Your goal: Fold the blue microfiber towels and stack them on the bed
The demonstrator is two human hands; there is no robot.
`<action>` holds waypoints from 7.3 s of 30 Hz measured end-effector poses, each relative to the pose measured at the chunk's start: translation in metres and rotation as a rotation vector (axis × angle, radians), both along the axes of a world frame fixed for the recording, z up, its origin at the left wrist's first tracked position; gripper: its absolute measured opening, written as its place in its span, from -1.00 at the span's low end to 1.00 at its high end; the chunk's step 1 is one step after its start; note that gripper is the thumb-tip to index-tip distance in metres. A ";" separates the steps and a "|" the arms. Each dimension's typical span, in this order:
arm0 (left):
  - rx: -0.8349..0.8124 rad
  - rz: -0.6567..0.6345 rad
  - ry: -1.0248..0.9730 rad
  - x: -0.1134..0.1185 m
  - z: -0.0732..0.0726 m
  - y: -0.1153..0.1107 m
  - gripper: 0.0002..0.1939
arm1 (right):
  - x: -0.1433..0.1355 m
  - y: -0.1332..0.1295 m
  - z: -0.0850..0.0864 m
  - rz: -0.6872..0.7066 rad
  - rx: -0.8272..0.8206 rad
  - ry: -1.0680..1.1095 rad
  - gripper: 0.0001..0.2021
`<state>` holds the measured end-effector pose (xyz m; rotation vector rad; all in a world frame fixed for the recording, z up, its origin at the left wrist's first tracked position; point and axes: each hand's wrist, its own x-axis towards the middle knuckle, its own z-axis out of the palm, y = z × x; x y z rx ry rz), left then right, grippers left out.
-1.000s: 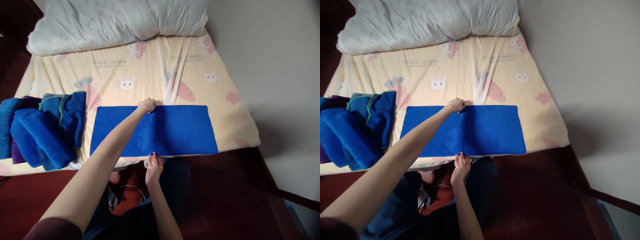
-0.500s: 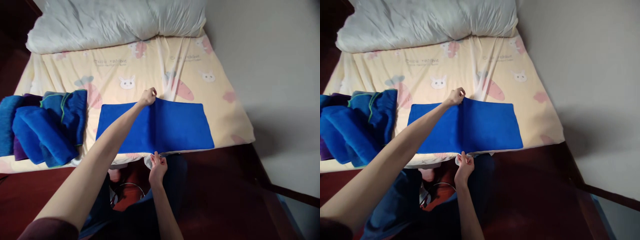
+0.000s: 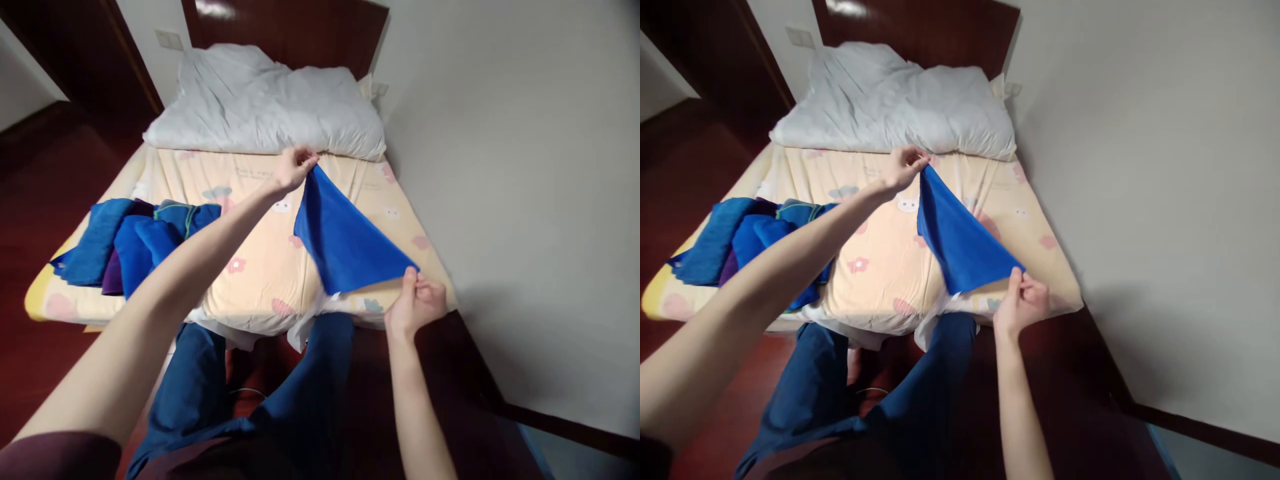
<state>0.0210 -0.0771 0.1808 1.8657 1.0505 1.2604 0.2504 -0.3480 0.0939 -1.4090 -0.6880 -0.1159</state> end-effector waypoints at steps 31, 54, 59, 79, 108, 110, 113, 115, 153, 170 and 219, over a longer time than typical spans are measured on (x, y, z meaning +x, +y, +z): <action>0.020 0.112 0.119 -0.276 0.093 -0.239 -0.57 | -0.076 -0.030 0.145 0.799 -0.272 0.266 -0.59; -0.410 0.152 -0.077 -0.266 0.001 -0.234 -0.37 | -0.074 0.011 0.081 0.898 -0.487 0.399 -0.47; -0.102 0.236 -0.138 -0.251 0.020 -0.159 -0.28 | -0.077 0.082 0.095 0.812 -0.241 0.222 -0.47; -0.598 0.396 0.322 -0.263 -0.263 -0.291 -0.53 | -0.120 -0.032 -0.200 0.820 -0.718 0.436 -0.45; -0.692 0.329 0.397 -0.271 -0.275 -0.288 -0.56 | -0.105 -0.028 -0.196 0.866 -1.007 0.463 -0.57; -0.681 0.309 0.436 -0.269 -0.273 -0.286 -0.58 | -0.106 -0.023 -0.192 0.892 -1.016 0.446 -0.56; -0.652 0.283 0.585 -0.259 -0.269 -0.279 -0.61 | -0.106 -0.010 -0.188 0.919 -1.033 0.415 -0.56; -0.637 0.283 0.700 -0.251 -0.265 -0.271 -0.63 | -0.106 0.004 -0.184 0.927 -1.044 0.394 -0.58; -0.244 0.225 0.902 -0.222 -0.285 0.060 -0.77 | -0.103 0.277 -0.221 0.613 -1.000 -0.363 -0.76; -0.409 0.082 0.916 -0.235 -0.263 0.081 -0.78 | -0.091 0.306 -0.233 0.787 -0.871 0.208 -0.73; -0.104 0.157 0.818 -0.231 -0.307 -0.276 -0.36 | -0.075 0.009 -0.206 0.764 -0.738 -0.740 -0.48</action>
